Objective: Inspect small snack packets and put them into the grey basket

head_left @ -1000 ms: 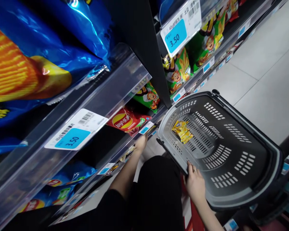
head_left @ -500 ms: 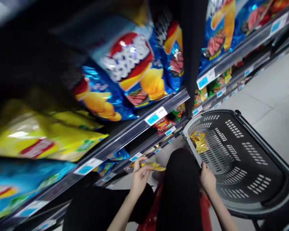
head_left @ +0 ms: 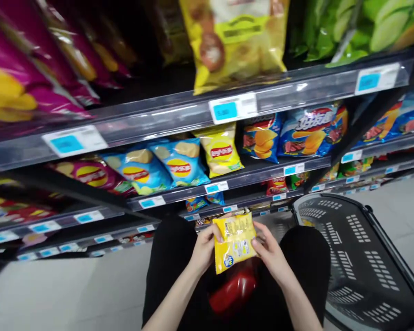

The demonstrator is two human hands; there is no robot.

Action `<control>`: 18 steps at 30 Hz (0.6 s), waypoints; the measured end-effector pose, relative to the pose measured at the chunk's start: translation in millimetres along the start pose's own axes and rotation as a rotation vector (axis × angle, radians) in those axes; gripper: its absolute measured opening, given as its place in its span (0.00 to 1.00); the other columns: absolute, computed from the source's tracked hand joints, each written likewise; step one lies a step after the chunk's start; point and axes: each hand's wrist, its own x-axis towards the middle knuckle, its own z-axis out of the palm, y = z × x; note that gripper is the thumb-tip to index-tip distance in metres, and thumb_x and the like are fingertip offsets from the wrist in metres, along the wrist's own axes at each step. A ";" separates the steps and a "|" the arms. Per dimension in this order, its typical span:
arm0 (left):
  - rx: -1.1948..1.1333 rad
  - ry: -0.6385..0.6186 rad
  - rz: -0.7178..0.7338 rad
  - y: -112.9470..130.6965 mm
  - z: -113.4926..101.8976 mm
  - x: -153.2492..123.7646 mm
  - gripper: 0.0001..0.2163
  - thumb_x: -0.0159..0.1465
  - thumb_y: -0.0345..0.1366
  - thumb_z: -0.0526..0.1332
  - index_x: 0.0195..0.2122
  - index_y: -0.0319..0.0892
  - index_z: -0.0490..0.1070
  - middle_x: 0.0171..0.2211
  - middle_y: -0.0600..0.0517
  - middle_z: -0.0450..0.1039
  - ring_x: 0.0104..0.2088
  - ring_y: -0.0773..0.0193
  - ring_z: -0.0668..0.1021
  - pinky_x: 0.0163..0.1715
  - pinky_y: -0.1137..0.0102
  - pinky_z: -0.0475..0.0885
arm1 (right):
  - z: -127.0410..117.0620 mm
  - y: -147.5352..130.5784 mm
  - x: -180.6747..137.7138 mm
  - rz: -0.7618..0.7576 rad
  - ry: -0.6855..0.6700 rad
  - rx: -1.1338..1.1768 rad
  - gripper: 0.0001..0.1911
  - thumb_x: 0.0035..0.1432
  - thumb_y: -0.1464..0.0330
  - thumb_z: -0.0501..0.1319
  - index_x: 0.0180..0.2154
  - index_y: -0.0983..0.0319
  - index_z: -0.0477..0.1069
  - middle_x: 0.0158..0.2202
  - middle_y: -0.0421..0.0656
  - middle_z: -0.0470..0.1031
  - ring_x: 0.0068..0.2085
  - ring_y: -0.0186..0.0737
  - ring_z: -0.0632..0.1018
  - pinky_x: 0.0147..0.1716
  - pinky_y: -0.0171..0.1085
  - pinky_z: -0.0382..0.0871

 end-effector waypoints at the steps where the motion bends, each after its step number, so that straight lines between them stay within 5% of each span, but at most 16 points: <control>1: -0.026 0.011 -0.023 1.0 -9.6 -4.1 0.10 0.46 0.29 0.68 0.15 0.38 0.67 0.45 0.48 0.76 0.40 0.55 0.78 0.32 0.69 0.72 | 13.2 7.2 4.2 0.002 0.007 0.044 0.28 0.53 0.58 0.65 0.55 0.54 0.63 0.34 0.40 0.73 0.34 0.40 0.78 0.32 0.37 0.73; 3: -0.078 0.018 -0.087 2.4 -31.5 -12.1 0.06 0.48 0.33 0.68 0.21 0.39 0.72 0.44 0.47 0.77 0.37 0.56 0.78 0.28 0.70 0.73 | 29.5 22.9 10.7 -0.012 0.060 0.071 0.31 0.51 0.60 0.67 0.56 0.54 0.61 0.31 0.37 0.73 0.33 0.39 0.77 0.31 0.36 0.73; 6: -0.149 -0.017 -0.191 0.5 -61.9 -26.6 0.15 0.53 0.44 0.65 0.38 0.41 0.75 0.46 0.44 0.74 0.35 0.55 0.79 0.24 0.66 0.75 | 40.6 44.1 16.1 0.019 0.054 0.012 0.33 0.49 0.60 0.69 0.56 0.55 0.62 0.32 0.39 0.74 0.33 0.42 0.78 0.26 0.36 0.74; 10: 0.040 0.005 -0.180 -14.3 -81.4 -42.6 0.25 0.48 0.38 0.71 0.49 0.43 0.70 0.49 0.44 0.71 0.34 0.55 0.80 0.25 0.62 0.79 | 48.3 68.1 17.1 0.065 0.040 -0.052 0.26 0.48 0.58 0.68 0.48 0.58 0.67 0.33 0.41 0.75 0.33 0.44 0.78 0.21 0.36 0.74; 18: 0.116 0.090 -0.158 -40.3 -90.5 -42.1 0.17 0.45 0.34 0.72 0.36 0.35 0.75 0.31 0.50 0.74 0.23 0.60 0.79 0.18 0.67 0.77 | 47.4 85.2 16.6 0.125 -0.108 -0.087 0.17 0.49 0.60 0.68 0.33 0.57 0.61 0.33 0.37 0.72 0.26 0.35 0.76 0.17 0.32 0.71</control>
